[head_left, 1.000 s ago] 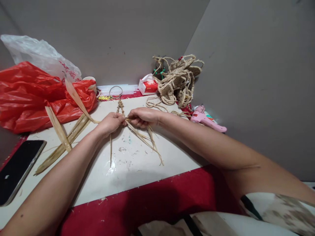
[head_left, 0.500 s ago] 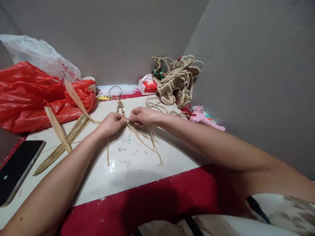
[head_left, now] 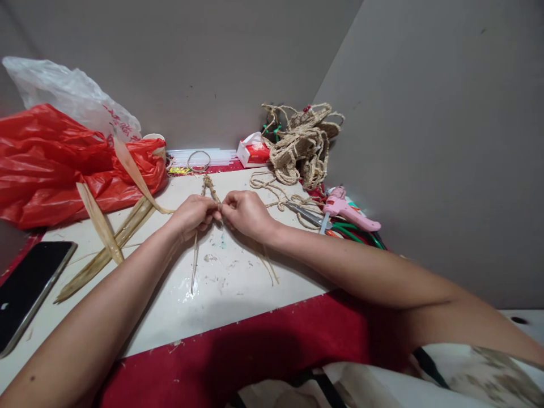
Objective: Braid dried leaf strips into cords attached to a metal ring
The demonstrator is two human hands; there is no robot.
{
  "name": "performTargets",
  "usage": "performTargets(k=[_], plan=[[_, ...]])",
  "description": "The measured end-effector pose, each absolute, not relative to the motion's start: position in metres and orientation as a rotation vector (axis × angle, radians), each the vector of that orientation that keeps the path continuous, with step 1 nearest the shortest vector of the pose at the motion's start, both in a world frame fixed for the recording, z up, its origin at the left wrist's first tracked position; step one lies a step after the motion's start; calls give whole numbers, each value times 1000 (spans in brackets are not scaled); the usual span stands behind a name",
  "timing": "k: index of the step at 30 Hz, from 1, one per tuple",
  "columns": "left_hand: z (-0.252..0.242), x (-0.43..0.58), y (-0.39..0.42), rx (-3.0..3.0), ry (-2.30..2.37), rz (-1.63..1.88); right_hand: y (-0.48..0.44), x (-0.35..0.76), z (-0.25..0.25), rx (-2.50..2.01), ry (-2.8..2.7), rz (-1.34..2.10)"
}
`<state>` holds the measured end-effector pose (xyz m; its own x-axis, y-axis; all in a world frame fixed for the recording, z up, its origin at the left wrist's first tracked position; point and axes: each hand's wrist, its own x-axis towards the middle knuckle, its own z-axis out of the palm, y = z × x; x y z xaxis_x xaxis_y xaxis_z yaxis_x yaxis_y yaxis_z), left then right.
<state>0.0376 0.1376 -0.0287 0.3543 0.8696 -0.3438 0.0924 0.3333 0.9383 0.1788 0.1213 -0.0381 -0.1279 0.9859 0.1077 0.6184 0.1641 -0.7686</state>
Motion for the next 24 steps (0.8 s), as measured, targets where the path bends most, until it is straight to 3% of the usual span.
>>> performTargets(k=[3,6,17,21,24], plan=[[-32,42,135,1057,1110,731,113,177,-34,-1645,-2110,288],[-37,45,134,988,1110,784,102,173,-26,-1733,-2315,178],[-40,50,133,760,1100,915,65,163,-15,-1645,-2724,124],[-36,41,136,805,1031,869,45,174,8,-1349,-2934,350],[-32,30,142,866,983,792,55,192,25,-1363,-2644,443]])
